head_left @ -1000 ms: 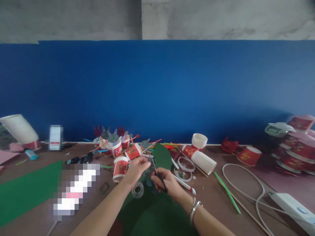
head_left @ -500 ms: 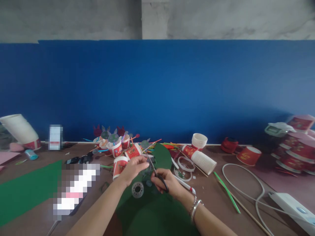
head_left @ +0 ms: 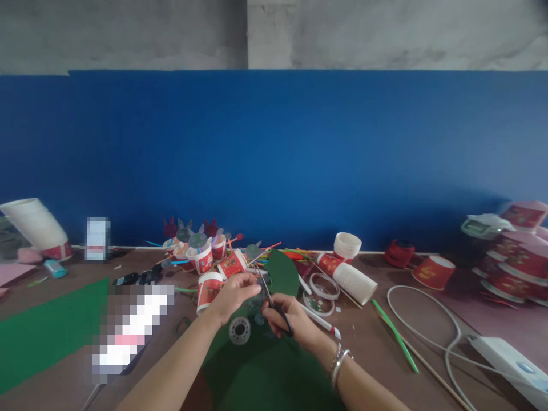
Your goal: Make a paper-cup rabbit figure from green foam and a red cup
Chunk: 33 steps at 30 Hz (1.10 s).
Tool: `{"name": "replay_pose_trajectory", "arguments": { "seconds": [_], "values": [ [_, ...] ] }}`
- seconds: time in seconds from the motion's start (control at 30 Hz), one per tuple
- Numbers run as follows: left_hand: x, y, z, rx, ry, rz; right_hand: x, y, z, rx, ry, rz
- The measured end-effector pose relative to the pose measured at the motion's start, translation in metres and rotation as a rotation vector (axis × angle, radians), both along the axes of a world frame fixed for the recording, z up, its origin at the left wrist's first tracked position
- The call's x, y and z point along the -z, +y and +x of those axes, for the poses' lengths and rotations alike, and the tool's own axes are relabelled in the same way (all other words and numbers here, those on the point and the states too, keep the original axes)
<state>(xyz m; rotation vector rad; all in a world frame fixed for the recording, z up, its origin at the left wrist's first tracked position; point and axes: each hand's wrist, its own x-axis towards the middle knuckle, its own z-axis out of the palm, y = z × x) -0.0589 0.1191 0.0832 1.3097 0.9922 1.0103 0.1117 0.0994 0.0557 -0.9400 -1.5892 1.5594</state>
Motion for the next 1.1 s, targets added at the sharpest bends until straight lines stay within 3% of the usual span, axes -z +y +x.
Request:
{"name": "replay_pose_trajectory", "arguments": {
  "seconds": [0.67, 0.87, 1.1],
  "values": [
    [-0.0003, 0.0036, -0.0068, -0.011, 0.090, -0.017, -0.0009, 0.0015, 0.0025, -0.006, -0.066, 0.010],
    [-0.0036, 0.0012, -0.0036, -0.016, 0.043, -0.025, -0.0010, 0.0027, 0.0033, 0.005, -0.062, 0.012],
    [0.0048, 0.0028, -0.0013, -0.003, -0.030, -0.082, -0.0010, 0.0037, 0.0043, 0.022, -0.100, 0.014]
  ]
}}
